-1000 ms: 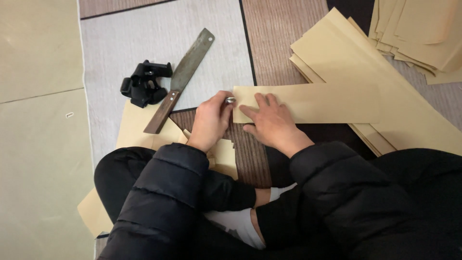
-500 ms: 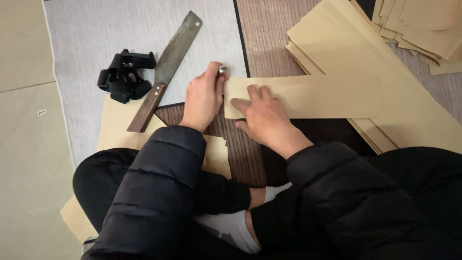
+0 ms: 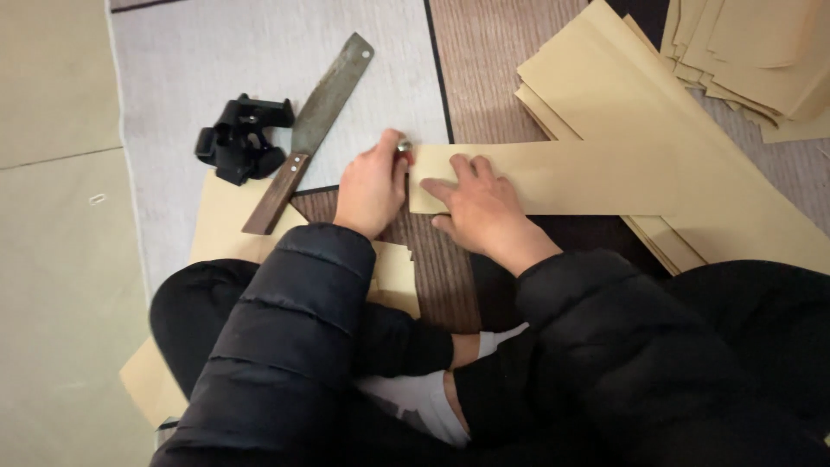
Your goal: Cutting large sheets of paper into smaller strips by folding them and using a knife to slice along the creases.
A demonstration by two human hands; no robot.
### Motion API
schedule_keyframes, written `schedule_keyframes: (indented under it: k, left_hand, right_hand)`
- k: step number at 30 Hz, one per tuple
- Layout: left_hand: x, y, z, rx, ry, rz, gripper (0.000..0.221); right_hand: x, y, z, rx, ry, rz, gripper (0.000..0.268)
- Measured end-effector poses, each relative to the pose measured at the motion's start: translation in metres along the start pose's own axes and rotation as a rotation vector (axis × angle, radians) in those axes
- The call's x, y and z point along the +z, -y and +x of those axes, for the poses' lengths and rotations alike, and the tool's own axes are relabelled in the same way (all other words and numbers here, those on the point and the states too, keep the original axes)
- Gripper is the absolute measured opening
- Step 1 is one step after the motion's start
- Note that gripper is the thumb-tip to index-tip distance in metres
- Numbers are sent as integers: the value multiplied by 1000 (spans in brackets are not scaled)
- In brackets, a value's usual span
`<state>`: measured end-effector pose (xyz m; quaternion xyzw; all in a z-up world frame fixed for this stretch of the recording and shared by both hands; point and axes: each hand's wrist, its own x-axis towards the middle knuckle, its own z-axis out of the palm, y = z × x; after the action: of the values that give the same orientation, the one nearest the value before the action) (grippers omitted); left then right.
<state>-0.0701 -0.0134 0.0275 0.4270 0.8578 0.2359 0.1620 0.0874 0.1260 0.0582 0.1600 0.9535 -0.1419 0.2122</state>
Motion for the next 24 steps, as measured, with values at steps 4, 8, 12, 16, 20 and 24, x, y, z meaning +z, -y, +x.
schedule_keyframes:
  k: [4,8,12,16,20,24]
  left_hand:
    - [-2,-1,-19,-21,72,83,22]
    - [0,1,-35,-45,179,135,24]
    - [9,7,-47,-65,236,182,27]
    - [0,-2,-61,-66,248,194,29]
    - [-3,0,-65,-165,291,149,39]
    - [-8,7,-69,-420,297,44,66]
  right_hand:
    - [6,-3,2,-8,-33,-30,60]
    - [7,-5,0,0,-2,6,60]
    - [6,-5,-2,8,-8,0,58]
    - [8,-9,-2,-8,-24,20,59]
    - [15,-27,7,-15,-154,157,59]
    - [9,-56,15,42,-306,143,72]
